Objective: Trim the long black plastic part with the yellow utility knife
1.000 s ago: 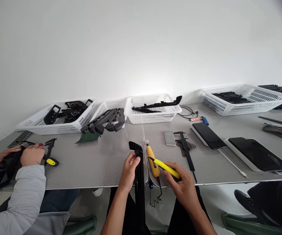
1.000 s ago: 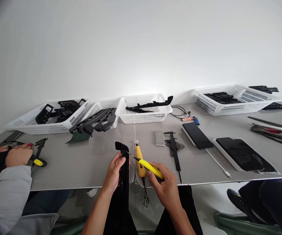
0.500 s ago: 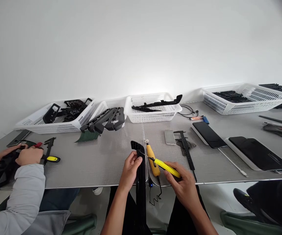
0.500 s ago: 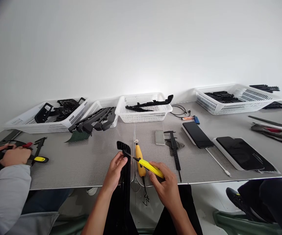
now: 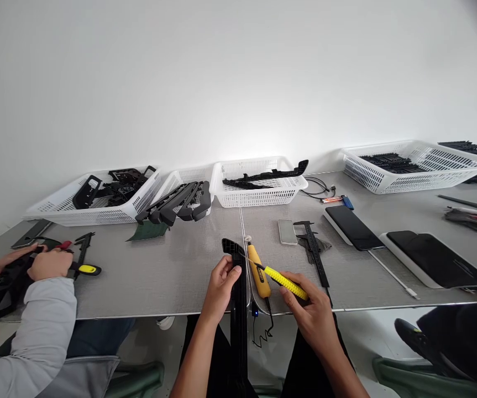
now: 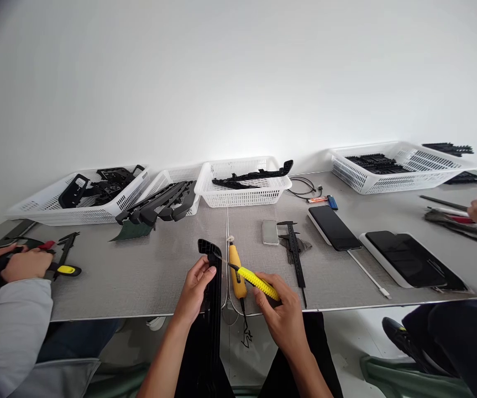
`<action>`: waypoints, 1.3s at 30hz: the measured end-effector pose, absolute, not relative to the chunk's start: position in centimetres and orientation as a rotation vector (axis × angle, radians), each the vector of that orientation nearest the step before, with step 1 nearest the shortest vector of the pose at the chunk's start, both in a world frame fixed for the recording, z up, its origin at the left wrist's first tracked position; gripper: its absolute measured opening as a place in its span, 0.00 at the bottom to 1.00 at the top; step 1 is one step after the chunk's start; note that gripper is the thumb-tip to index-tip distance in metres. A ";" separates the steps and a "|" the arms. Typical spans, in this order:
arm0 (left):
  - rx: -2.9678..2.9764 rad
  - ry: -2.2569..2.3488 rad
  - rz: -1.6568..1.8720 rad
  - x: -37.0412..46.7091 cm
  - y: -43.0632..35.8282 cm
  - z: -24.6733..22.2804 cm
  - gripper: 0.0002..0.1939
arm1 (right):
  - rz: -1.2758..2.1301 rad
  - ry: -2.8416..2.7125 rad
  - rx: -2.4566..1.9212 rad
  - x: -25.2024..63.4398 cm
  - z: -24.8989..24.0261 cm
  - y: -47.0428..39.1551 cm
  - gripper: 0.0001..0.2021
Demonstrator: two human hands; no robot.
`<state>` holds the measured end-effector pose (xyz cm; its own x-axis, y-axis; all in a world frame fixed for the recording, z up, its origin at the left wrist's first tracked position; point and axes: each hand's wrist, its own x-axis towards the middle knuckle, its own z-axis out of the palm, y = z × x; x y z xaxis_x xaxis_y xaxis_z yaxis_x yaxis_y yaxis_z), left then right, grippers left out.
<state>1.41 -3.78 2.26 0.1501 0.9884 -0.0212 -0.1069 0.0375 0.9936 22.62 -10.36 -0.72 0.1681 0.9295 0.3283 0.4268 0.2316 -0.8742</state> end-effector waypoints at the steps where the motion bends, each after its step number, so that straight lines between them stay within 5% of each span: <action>1: 1.180 1.028 1.123 1.4 -3.8 2.2 0.16 | 0.591 -1.427 -1.376 22.6 -0.8 -10.3 0.14; 39: 1.325 0.993 1.004 1.4 -3.8 2.0 0.16 | 0.608 -1.456 -1.327 22.9 -1.2 -10.2 0.13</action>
